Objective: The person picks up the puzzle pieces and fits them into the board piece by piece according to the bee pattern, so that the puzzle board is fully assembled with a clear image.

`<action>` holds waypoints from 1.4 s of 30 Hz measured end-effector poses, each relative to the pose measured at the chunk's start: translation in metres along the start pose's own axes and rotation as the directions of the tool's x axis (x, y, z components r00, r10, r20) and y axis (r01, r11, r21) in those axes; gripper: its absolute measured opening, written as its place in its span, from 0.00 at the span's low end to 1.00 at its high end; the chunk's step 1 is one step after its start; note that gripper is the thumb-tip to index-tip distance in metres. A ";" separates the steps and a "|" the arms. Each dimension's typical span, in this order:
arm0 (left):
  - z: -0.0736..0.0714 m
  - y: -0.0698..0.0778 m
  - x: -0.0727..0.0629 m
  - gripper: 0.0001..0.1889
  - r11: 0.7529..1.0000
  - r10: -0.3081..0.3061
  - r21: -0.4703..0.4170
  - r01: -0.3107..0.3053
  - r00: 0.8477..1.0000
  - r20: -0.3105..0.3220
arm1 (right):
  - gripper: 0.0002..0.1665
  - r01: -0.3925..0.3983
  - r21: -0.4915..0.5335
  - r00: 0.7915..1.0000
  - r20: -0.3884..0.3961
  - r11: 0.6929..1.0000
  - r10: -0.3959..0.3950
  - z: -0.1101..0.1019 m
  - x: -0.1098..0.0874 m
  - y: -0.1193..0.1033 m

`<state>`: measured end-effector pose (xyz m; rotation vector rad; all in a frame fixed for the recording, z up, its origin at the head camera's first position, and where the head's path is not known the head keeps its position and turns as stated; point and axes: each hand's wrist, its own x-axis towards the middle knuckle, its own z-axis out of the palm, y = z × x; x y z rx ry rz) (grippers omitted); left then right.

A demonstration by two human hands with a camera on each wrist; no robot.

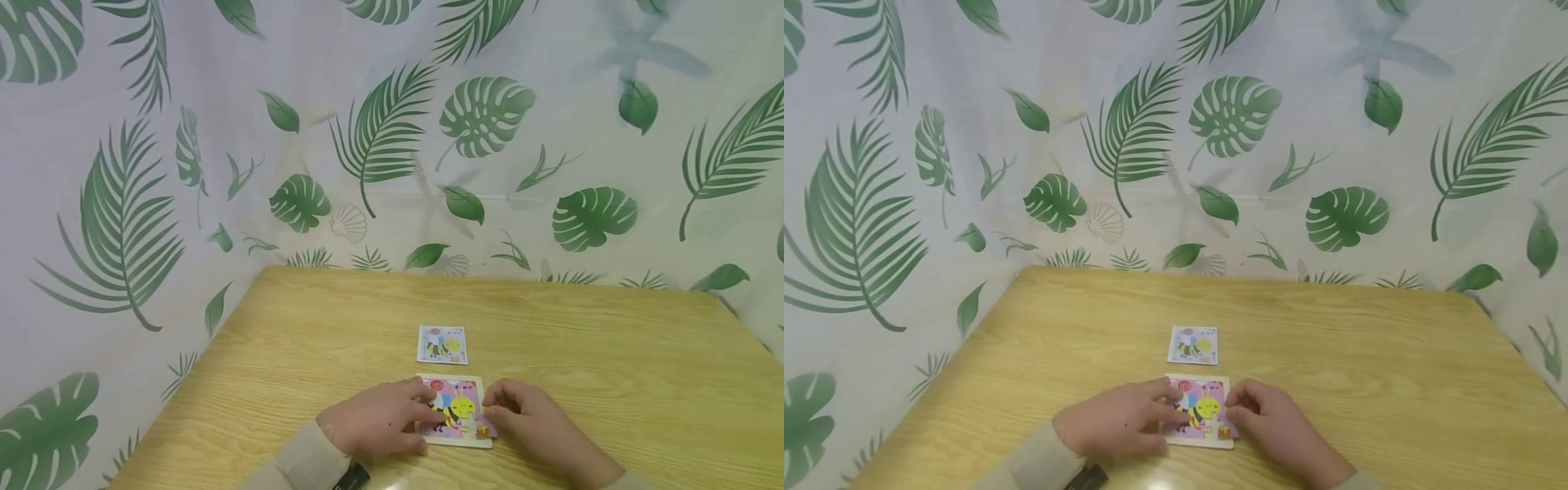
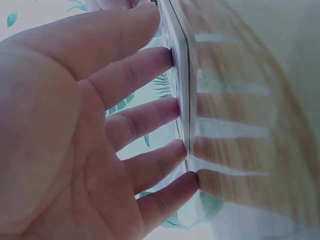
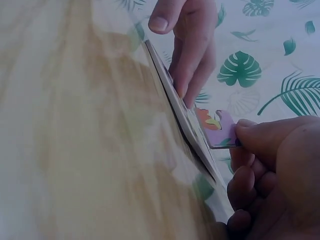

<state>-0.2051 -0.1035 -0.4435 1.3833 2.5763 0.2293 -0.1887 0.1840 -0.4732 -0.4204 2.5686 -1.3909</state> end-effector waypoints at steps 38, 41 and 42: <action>0.005 0.011 0.007 0.29 0.995 0.095 0.011 -0.094 0.995 -0.040 | 0.12 -0.010 -0.287 0.999 -0.046 0.958 -0.003 0.028 0.009 -0.025; 0.006 0.014 0.008 0.30 0.994 0.101 0.039 -0.100 0.994 -0.033 | 0.11 0.030 -0.276 0.999 -0.011 0.961 -0.035 0.025 0.008 -0.021; 0.006 0.015 0.008 0.30 0.994 0.096 0.048 -0.095 0.995 -0.027 | 0.10 0.048 -0.267 0.999 0.008 0.962 -0.048 0.023 0.007 -0.019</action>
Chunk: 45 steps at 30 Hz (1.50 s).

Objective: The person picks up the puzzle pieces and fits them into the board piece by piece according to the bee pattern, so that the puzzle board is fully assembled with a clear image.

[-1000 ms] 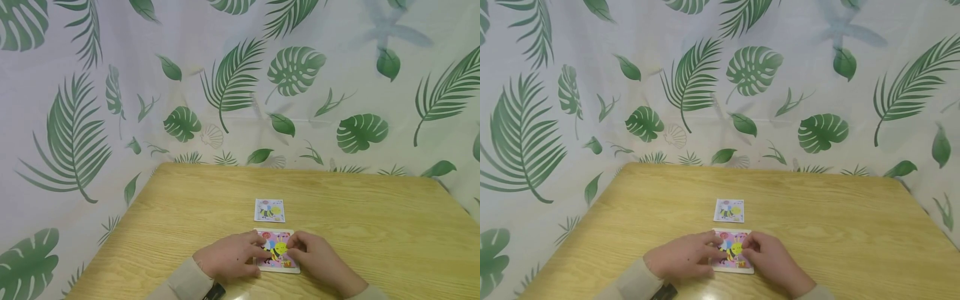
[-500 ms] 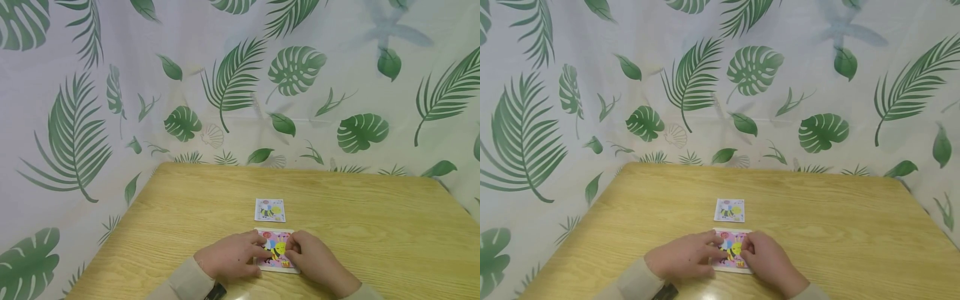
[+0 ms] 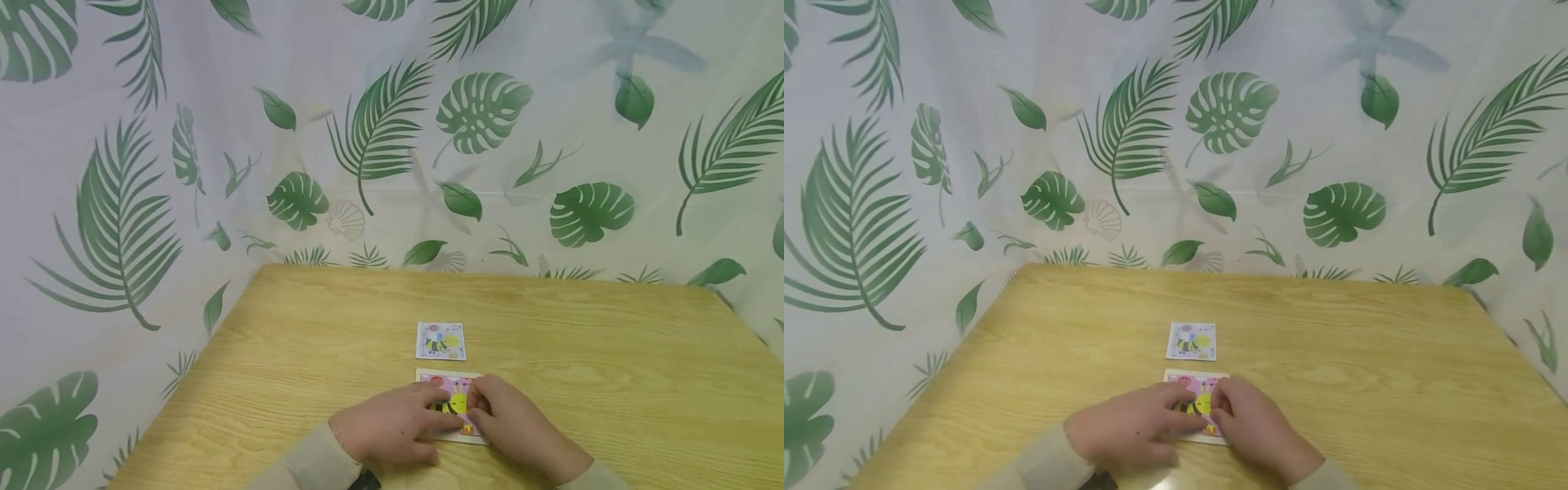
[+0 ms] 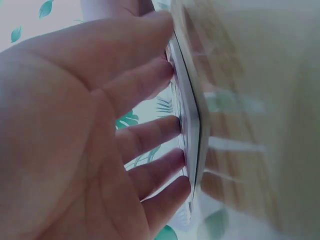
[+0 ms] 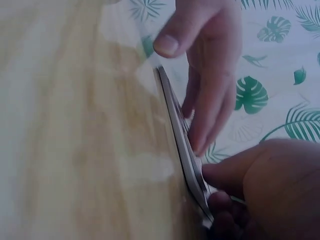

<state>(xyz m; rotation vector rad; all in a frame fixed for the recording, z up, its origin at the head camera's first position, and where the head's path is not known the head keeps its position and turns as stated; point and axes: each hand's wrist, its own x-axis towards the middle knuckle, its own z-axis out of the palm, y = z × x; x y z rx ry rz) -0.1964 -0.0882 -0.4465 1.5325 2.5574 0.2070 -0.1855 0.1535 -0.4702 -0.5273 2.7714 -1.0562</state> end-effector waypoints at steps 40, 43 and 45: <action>-0.003 0.006 0.002 0.26 0.999 0.003 0.041 -0.004 1.000 0.007 | 0.12 -0.010 -0.044 1.000 0.027 0.999 0.012 -0.009 0.009 0.007; -0.003 0.009 0.001 0.27 0.997 -0.001 0.072 0.000 1.000 0.010 | 0.12 -0.031 -0.060 0.999 0.011 0.998 0.032 -0.007 0.010 0.005; -0.002 0.010 0.001 0.26 0.995 0.008 0.096 -0.009 1.000 0.003 | 0.12 -0.050 -0.065 0.999 0.010 0.997 0.051 -0.006 0.010 0.004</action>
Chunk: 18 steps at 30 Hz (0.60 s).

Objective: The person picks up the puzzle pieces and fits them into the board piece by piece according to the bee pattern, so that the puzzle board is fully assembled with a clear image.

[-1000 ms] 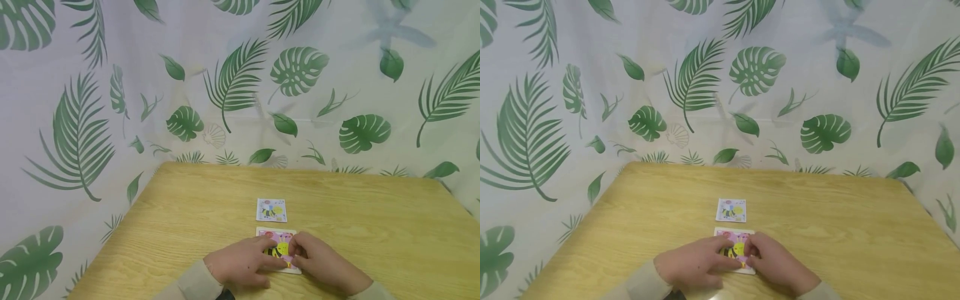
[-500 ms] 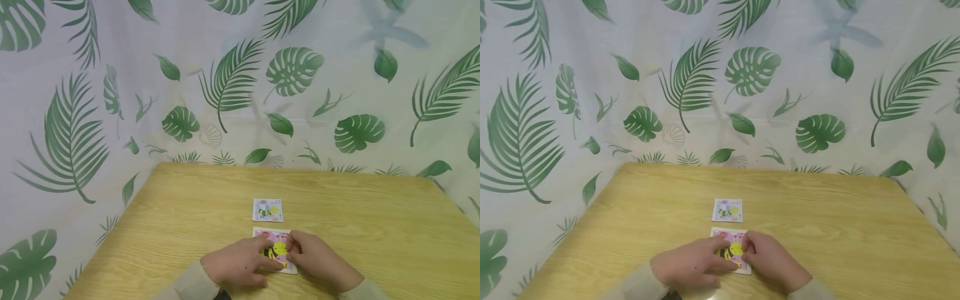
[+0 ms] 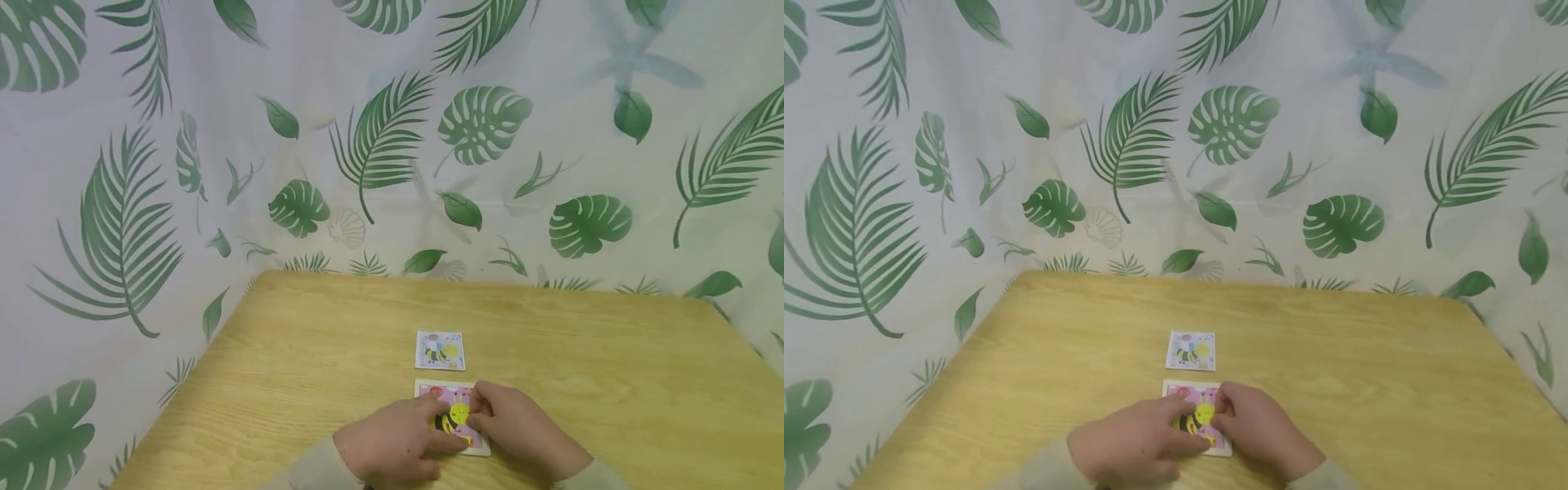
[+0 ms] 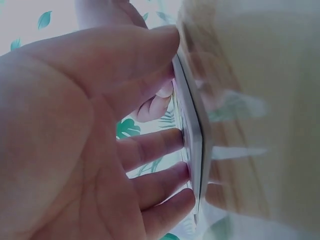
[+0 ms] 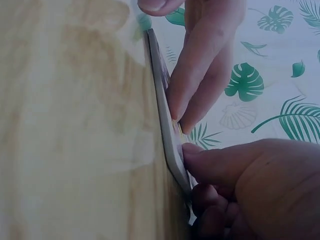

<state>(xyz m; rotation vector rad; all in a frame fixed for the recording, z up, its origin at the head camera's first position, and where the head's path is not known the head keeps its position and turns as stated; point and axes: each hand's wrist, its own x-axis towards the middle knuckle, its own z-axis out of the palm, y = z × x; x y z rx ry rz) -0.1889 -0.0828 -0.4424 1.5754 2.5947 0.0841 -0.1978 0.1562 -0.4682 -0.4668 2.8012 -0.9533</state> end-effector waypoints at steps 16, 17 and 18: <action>0.002 0.004 -0.002 0.33 1.000 0.008 0.021 -0.008 0.999 -0.036 | 0.09 0.107 0.062 0.979 0.166 0.992 -0.116 -0.014 0.002 0.015; 0.003 0.004 -0.002 0.33 1.000 0.007 0.025 -0.006 0.999 -0.038 | 0.09 0.107 0.070 0.979 0.169 0.992 -0.118 -0.014 0.002 0.015; 0.003 0.004 -0.002 0.32 0.999 0.007 0.034 -0.005 0.999 -0.041 | 0.09 0.109 0.072 0.978 0.170 0.991 -0.119 -0.013 0.002 0.015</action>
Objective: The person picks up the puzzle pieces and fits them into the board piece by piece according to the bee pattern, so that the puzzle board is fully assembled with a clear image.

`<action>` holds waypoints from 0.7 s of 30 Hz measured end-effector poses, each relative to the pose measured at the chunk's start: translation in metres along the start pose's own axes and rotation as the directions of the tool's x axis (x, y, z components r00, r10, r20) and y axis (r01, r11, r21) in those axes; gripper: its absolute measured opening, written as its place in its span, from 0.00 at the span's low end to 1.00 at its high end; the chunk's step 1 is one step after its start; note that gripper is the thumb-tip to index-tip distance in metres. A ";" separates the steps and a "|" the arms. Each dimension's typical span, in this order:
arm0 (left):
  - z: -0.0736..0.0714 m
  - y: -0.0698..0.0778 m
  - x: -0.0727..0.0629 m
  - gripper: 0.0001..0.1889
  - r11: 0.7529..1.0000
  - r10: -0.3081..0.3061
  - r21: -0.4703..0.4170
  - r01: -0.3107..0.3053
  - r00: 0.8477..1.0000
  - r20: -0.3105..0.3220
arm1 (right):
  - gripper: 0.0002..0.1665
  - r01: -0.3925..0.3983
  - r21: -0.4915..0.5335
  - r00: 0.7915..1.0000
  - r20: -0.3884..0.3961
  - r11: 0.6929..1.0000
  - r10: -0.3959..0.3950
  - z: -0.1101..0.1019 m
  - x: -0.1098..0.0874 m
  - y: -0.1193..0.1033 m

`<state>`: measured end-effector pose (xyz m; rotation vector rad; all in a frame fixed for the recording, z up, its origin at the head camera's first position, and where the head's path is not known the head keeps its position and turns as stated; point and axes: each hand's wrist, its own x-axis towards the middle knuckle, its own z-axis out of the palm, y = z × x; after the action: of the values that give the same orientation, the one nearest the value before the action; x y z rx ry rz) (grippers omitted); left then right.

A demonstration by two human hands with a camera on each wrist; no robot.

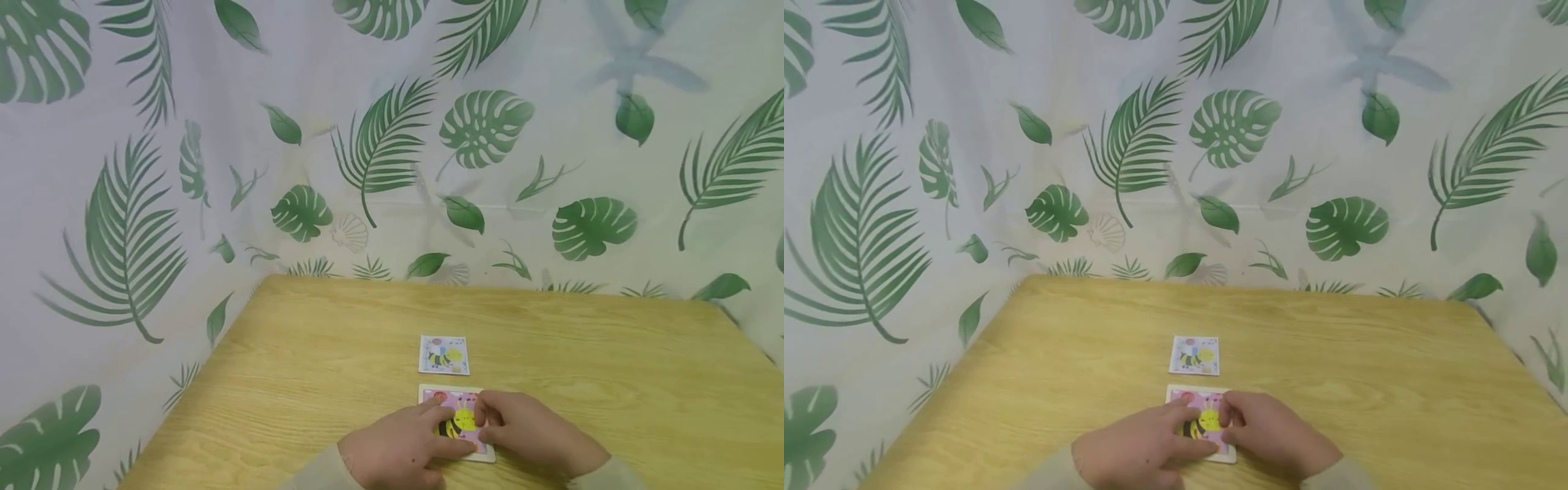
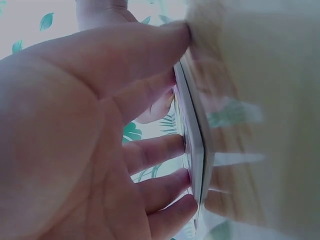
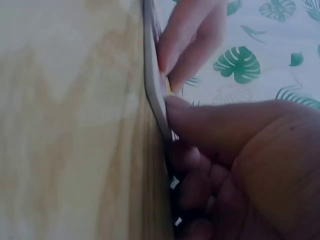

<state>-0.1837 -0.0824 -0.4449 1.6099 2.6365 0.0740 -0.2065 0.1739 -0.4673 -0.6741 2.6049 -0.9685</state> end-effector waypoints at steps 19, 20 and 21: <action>-0.003 0.002 0.006 0.30 0.997 0.002 0.075 0.000 1.000 -0.025 | 0.10 -0.024 -0.009 0.999 -0.025 1.000 0.024 -0.002 0.000 -0.001; -0.002 0.003 0.006 0.30 0.997 0.007 0.082 -0.005 1.000 -0.020 | 0.10 -0.022 0.002 1.000 -0.014 1.000 0.022 -0.002 0.000 -0.001; -0.001 0.003 0.006 0.30 0.996 0.013 0.091 -0.011 1.000 -0.016 | 0.09 -0.025 0.016 1.000 0.000 1.000 0.025 -0.001 -0.001 0.000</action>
<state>-0.1837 -0.0760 -0.4433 1.6590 2.6799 -0.0323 -0.2065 0.1750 -0.4664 -0.6364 2.5965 -0.9816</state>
